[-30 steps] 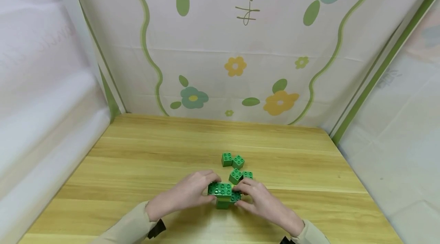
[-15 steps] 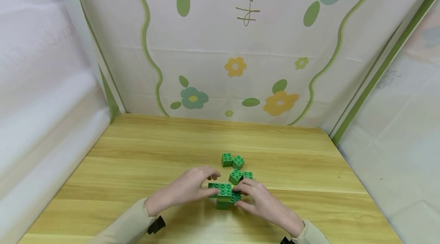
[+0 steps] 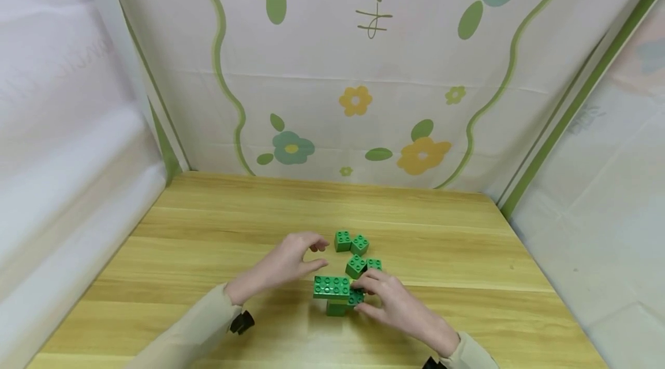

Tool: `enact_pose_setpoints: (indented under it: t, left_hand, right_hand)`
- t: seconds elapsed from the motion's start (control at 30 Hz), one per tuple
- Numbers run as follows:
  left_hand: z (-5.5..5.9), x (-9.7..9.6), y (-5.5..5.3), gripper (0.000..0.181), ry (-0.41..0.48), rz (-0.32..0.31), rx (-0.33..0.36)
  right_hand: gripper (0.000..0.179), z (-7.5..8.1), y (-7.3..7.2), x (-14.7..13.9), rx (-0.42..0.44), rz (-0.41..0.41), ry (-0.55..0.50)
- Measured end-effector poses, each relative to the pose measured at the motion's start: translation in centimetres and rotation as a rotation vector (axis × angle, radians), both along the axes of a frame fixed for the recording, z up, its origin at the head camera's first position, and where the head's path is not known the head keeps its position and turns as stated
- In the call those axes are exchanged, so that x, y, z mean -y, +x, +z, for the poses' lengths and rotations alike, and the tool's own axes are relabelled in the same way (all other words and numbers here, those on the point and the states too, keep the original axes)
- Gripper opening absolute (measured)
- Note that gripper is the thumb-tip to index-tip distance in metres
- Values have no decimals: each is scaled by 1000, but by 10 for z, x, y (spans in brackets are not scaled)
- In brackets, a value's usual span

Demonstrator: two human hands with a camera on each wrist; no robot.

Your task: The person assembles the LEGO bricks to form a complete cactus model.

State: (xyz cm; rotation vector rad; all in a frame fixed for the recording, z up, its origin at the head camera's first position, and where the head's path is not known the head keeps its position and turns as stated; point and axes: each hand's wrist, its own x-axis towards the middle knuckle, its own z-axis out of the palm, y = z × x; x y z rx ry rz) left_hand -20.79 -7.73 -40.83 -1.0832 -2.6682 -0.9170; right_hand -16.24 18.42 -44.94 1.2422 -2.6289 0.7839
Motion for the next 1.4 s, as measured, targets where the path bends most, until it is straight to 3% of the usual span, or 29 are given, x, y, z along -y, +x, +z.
enact_pose_setpoints:
  t: [0.2, 0.6, 1.07, 1.4]
  left_hand:
    - [-9, -2, -19, 29, 30, 26, 10]
    - [-24, -13, -45, 31, 42, 59, 151]
    - [-38, -26, -65, 37, -3, 79, 219]
    - [-47, -33, -74, 42, -35, 92, 252]
  right_hand:
    - [34, 0, -1, 0, -24, 5, 3]
    - [35, -1, -1, 0, -34, -1, 4]
    - [35, -1, 0, 1, -31, 1, 5]
    - [35, -1, 0, 1, -32, -10, 13]
